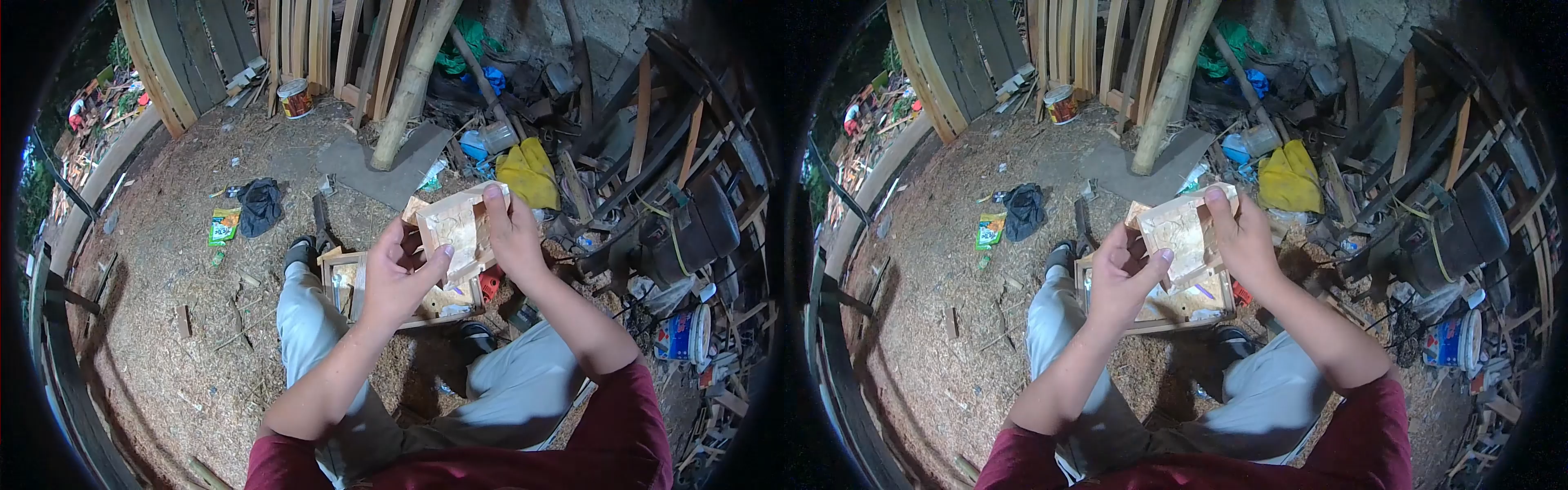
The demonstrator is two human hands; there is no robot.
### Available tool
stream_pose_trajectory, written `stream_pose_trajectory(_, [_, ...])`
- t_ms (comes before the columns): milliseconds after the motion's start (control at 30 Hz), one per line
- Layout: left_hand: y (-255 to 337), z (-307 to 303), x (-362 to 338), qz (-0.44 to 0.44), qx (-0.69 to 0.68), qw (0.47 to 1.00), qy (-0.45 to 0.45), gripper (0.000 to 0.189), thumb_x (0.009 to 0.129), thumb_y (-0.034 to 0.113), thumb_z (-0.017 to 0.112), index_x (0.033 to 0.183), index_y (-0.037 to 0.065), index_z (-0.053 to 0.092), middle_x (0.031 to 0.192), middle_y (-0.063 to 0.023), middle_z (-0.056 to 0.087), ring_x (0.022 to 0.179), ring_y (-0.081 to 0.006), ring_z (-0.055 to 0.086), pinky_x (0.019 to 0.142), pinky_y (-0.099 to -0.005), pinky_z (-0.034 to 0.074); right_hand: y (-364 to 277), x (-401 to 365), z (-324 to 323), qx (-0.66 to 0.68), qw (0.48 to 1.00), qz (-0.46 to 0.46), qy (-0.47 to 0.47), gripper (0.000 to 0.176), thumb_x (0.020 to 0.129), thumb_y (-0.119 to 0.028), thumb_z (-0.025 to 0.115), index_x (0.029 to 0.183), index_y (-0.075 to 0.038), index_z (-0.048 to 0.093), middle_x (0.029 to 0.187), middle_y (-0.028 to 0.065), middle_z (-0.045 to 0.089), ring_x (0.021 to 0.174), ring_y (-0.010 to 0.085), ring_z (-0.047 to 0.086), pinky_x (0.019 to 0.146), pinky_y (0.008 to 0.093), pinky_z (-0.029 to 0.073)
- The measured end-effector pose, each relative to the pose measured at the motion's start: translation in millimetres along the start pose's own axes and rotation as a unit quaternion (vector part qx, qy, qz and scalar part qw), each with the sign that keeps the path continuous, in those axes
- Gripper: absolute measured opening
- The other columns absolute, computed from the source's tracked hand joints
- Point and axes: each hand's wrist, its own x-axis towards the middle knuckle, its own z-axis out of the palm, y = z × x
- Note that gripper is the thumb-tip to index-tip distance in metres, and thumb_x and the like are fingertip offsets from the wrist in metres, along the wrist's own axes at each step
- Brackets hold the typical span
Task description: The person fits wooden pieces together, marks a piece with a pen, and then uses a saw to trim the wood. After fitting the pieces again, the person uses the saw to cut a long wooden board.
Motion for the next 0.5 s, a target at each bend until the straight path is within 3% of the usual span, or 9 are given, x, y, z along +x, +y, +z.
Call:
stream_pose_trajectory(200, [-7, -1, 2, 0.029, -0.029, 0.998, 0.038, 0.036, 0.094, 0.009, 0.075, 0.126, 0.000, 0.058, 0.114, -0.0070, 0.068, 0.100, -0.0101, 0.065, 0.083, -0.0266, 0.055, -8, -7, 6, -0.022, 1.000, -0.006, 0.006, 0.044, 0.107, -0.041, 0.055, 0.110, 0.002, 0.065, 0.095, 0.0124, 0.071, 0.091, 0.0184, 0.066, 0.084, 0.0336, 0.050])
stream_pose_trajectory(500, [-11, 2, 4, 0.036, -0.038, 0.990, 0.134, 0.025, 0.096, 0.012, 0.075, 0.114, -0.001, 0.065, 0.102, -0.0041, 0.072, 0.089, -0.0074, 0.066, 0.080, -0.0256, 0.054, -7, -23, 22, 0.019, 1.000, -0.015, -0.014, 0.045, 0.111, -0.039, 0.045, 0.120, 0.002, 0.058, 0.107, 0.0108, 0.067, 0.098, 0.0161, 0.062, 0.089, 0.0332, 0.050])
